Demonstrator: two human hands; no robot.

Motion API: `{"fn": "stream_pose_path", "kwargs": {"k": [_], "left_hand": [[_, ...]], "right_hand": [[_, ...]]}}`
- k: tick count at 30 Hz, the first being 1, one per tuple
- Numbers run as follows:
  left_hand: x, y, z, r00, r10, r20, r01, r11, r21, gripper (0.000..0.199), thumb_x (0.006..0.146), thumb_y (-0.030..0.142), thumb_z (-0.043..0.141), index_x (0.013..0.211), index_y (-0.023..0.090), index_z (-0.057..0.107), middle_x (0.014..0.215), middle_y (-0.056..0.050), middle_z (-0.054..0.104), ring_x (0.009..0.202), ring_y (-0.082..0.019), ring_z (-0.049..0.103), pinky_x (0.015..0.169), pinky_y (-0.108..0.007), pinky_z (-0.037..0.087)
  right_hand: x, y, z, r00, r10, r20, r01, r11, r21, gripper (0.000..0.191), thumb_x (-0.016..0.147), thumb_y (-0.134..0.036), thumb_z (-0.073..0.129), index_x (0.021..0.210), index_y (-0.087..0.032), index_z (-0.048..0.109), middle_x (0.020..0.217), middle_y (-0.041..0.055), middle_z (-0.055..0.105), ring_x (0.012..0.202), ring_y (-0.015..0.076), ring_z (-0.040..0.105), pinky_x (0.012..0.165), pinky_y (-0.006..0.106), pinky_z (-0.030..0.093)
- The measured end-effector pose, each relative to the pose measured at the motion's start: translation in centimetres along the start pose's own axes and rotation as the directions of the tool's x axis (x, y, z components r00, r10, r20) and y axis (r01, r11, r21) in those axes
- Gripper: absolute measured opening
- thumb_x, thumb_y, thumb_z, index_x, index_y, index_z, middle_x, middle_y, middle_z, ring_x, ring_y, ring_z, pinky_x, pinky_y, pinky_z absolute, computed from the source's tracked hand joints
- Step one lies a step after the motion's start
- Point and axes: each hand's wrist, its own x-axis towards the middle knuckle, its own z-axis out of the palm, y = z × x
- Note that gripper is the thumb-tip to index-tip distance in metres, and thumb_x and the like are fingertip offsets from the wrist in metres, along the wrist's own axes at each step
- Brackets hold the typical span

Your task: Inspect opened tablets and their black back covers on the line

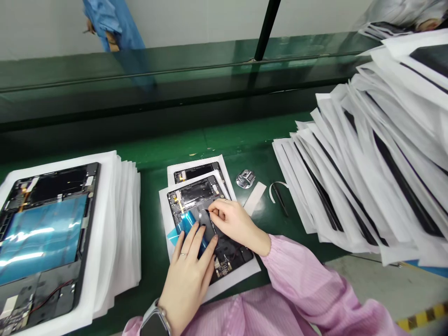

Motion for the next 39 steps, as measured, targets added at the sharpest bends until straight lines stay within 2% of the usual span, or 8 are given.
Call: {"fn": "stream_pose_path", "kwargs": {"k": [4,8,16,21,24,27,34,39], "left_hand": [[0.3,0.1,-0.1,0.999,-0.017,-0.039,0.016,1.0,-0.013,0.034,0.098,0.018,0.044,0.12,0.017,0.07,0.126,-0.021,0.07,0.121,-0.038,0.065,0.092,-0.063,0.059],[0.3,-0.1,-0.2,1.0,-0.005,-0.021,0.004,1.0,-0.012,0.036,0.098,0.016,0.043,0.121,0.016,0.069,0.125,-0.022,0.07,0.122,-0.038,0.064,0.093,-0.062,0.059],[-0.8,-1.5,-0.4,0.986,0.088,0.145,-0.076,0.993,-0.085,0.04,0.098,0.018,0.05,0.137,0.022,0.059,0.142,-0.027,0.057,0.139,-0.042,0.046,0.104,-0.066,0.047],[-0.8,-1.5,-0.7,0.981,0.112,0.158,-0.1,0.992,-0.078,0.041,0.098,0.02,0.052,0.139,0.02,0.058,0.141,-0.031,0.056,0.138,-0.045,0.043,0.102,-0.068,0.047],[-0.8,-1.5,-0.7,0.971,0.128,0.203,-0.114,0.99,-0.082,0.047,0.095,0.016,0.057,0.142,0.02,0.054,0.144,-0.032,0.053,0.142,-0.045,0.036,0.105,-0.069,0.043],[-0.8,-1.6,-0.8,0.964,0.124,0.236,-0.104,0.99,-0.096,0.044,0.093,0.015,0.059,0.137,0.02,0.057,0.145,-0.034,0.051,0.143,-0.045,0.034,0.106,-0.07,0.041],[-0.8,-1.5,-0.6,0.976,0.109,0.189,-0.082,0.986,-0.145,0.046,0.086,0.02,0.071,0.13,0.02,0.061,0.142,-0.033,0.054,0.14,-0.045,0.041,0.105,-0.069,0.044],[-1.0,-1.6,-0.3,0.977,0.097,0.191,-0.071,0.988,-0.138,0.046,0.087,0.02,0.071,0.131,0.022,0.061,0.144,-0.033,0.052,0.141,-0.044,0.04,0.106,-0.07,0.042]], "right_hand": [[0.0,0.1,0.0,1.0,0.003,0.003,-0.003,1.0,0.03,0.022,0.084,0.001,0.058,0.077,-0.02,0.059,0.069,-0.0035,0.056,0.058,0.0123,0.052,0.059,0.024,0.041],[-0.1,-0.2,-0.6,1.0,0.003,0.031,-0.006,0.995,0.095,0.02,0.084,-0.001,0.057,0.079,-0.02,0.058,0.07,-0.0033,0.057,0.058,0.0121,0.053,0.055,0.022,0.041],[-0.5,-0.8,-2.0,0.992,-0.041,0.119,0.015,0.976,0.217,0.013,0.086,-0.011,0.056,0.078,-0.021,0.06,0.068,-0.0025,0.056,0.058,0.0124,0.053,0.052,0.022,0.042],[-0.7,-1.0,-2.4,0.985,-0.076,0.156,0.038,0.971,0.235,0.015,0.089,-0.014,0.057,0.076,-0.021,0.059,0.068,-0.0005,0.059,0.059,0.014,0.054,0.054,0.025,0.044],[-0.8,-1.2,-2.7,0.983,-0.087,0.161,0.046,0.969,0.243,0.015,0.089,-0.013,0.058,0.076,-0.021,0.059,0.07,0.0,0.06,0.06,0.0143,0.055,0.056,0.026,0.045],[-1.0,-1.2,-3.0,0.983,-0.093,0.16,0.049,0.964,0.261,0.015,0.089,-0.014,0.059,0.076,-0.021,0.06,0.07,-0.0002,0.06,0.06,0.0143,0.055,0.056,0.025,0.045],[-1.8,-1.0,-3.4,0.978,-0.133,0.162,0.075,0.943,0.324,0.021,0.097,-0.029,0.061,0.077,-0.021,0.063,0.068,0.0014,0.06,0.062,0.0163,0.056,0.057,0.028,0.045],[-1.9,-1.1,-3.3,0.971,-0.17,0.168,0.098,0.924,0.371,0.022,0.098,-0.032,0.062,0.078,-0.022,0.065,0.067,0.0018,0.061,0.061,0.0169,0.056,0.057,0.029,0.045]]}}
